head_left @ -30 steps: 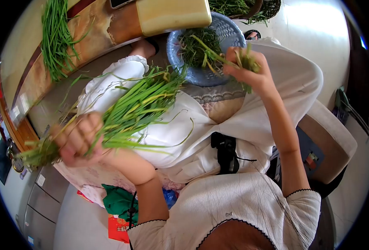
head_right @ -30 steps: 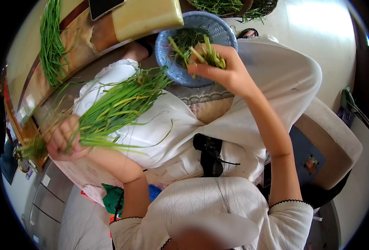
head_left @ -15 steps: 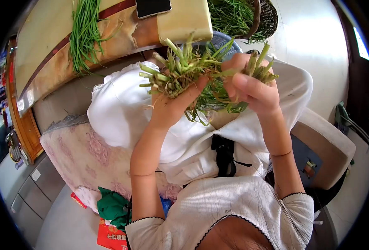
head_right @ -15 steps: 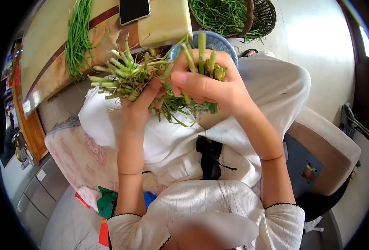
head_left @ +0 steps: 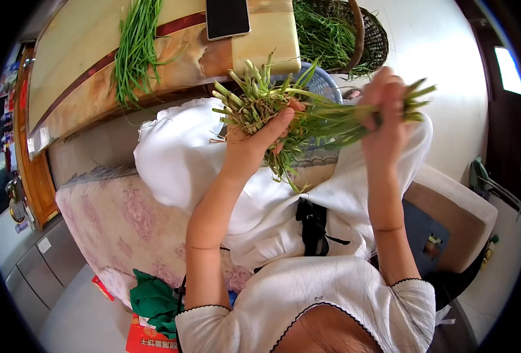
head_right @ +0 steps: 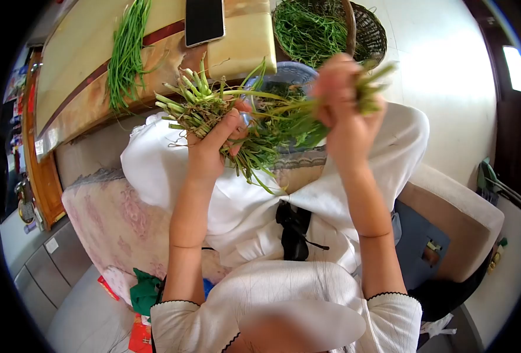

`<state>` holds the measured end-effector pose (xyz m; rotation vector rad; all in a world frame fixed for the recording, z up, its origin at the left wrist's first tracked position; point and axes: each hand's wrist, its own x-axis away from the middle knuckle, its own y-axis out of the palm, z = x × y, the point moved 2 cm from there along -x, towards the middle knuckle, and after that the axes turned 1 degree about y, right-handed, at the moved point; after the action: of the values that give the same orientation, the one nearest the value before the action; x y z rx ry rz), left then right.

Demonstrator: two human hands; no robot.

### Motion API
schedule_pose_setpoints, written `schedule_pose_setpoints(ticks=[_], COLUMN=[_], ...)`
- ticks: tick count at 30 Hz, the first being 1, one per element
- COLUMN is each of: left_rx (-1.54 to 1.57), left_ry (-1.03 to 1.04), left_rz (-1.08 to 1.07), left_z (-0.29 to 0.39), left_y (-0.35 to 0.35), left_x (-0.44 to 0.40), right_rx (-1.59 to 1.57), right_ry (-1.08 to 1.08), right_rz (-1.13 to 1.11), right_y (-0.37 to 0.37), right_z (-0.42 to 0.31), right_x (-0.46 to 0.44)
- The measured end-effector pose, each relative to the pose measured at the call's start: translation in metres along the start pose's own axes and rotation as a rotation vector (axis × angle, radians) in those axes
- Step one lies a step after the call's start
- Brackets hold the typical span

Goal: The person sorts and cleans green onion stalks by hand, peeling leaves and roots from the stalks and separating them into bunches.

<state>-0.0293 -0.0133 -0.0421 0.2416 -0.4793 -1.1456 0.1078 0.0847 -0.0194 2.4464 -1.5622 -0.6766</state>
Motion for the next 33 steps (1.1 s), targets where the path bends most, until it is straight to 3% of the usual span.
schedule_pose_setpoints(ticks=[5,7,9,11,13,16,22,27,33], left_rx=[0.089,0.117,0.145,0.050,0.036,0.009,-0.002,0.058,0.047], left_ry=[-0.083,-0.041,-0.082,0.029,0.039,0.003,-0.023,-0.133,-0.017], left_rz=[-0.019,-0.038,-0.083,-0.118,-0.080,-0.133,-0.192,-0.260,-0.268], left_z=[-0.001,-0.004,-0.008,-0.005,-0.003,-0.004,-0.006,-0.009,-0.008], left_y=[-0.006,-0.006,-0.010,-0.005,-0.003,-0.002,-0.001,-0.007,-0.005], left_x=[0.003,0.004,0.004,0.005,0.006,0.007,0.008,0.010,0.008], right_rx=[-0.095,-0.032,-0.030,-0.089,-0.144,0.109,0.519,0.515,0.372], right_ry=[0.054,0.003,0.045,0.168,0.110,0.222,0.245,0.212,0.153], right_rz=[0.126,0.358,0.357,0.078,0.038,0.046,-0.263,-0.307,-0.241], right_y=[-0.020,-0.014,-0.022,-0.027,-0.020,-0.005,0.034,0.038,0.036], right_z=[-0.018,-0.021,-0.023,-0.021,-0.014,-0.015,-0.015,-0.014,-0.015], right_x=[-0.022,-0.025,-0.022,-0.020,-0.018,-0.009,0.005,0.007,0.006])
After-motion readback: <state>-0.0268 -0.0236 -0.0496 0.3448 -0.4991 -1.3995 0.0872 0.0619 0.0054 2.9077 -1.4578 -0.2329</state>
